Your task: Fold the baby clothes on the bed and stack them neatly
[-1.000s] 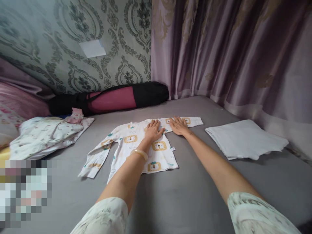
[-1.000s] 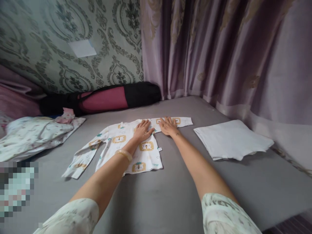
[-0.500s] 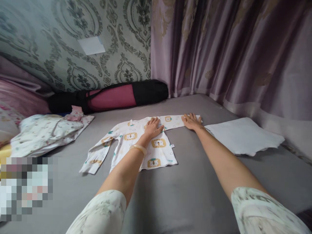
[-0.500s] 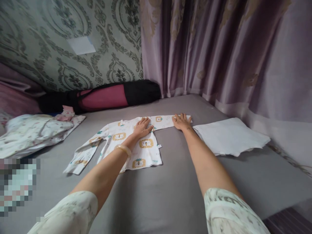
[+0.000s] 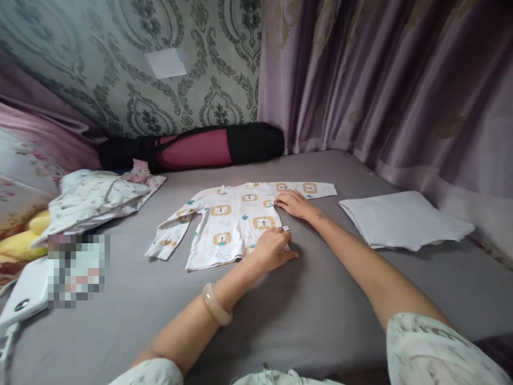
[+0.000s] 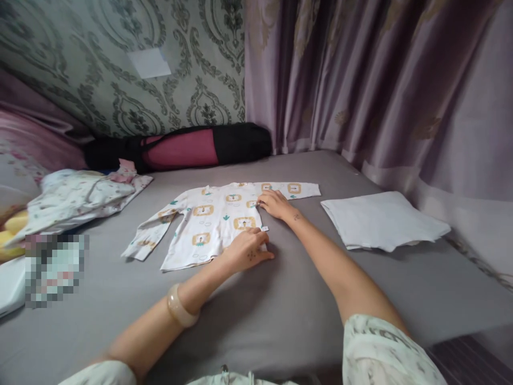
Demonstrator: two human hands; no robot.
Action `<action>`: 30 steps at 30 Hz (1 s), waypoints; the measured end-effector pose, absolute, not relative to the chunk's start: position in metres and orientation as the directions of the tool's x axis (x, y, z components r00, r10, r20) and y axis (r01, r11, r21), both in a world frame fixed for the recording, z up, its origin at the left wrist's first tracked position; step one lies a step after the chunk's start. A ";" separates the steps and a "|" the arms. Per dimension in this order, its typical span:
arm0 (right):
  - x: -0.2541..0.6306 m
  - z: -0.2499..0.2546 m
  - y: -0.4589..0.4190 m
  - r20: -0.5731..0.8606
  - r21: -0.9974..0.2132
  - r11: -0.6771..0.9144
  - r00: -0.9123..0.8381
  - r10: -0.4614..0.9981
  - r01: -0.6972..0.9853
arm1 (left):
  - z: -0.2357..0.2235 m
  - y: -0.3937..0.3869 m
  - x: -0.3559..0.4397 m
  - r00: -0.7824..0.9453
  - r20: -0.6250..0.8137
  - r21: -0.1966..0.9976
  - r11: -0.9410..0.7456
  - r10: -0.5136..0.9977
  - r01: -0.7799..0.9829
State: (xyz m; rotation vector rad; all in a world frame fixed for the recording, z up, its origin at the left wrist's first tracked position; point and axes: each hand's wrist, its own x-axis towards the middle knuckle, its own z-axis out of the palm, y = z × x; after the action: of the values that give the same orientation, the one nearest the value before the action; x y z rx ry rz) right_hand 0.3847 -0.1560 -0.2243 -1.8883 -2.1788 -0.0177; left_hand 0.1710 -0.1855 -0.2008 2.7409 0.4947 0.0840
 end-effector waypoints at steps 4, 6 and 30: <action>0.383 -0.222 -0.156 0.182 -0.085 0.160 -0.142 0.973 0.984 | -0.197 -0.207 0.160 0.907 -0.030 0.336 -0.850 0.421 0.406; 0.381 -0.219 -0.157 0.159 -0.027 0.168 -0.161 0.974 0.985 | -0.198 -0.212 0.157 0.893 -0.025 0.320 -0.842 0.450 0.434; 0.377 -0.206 -0.156 0.091 0.250 0.208 -0.236 0.967 0.946 | -0.222 -0.212 0.164 0.875 0.137 0.491 -0.799 0.465 0.348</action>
State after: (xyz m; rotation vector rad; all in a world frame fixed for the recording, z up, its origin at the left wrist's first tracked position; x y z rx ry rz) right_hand 0.3774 -0.1565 -0.2060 -1.9907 -2.5056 -0.4109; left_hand 0.1644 -0.2123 -0.2219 2.5832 0.5945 0.3464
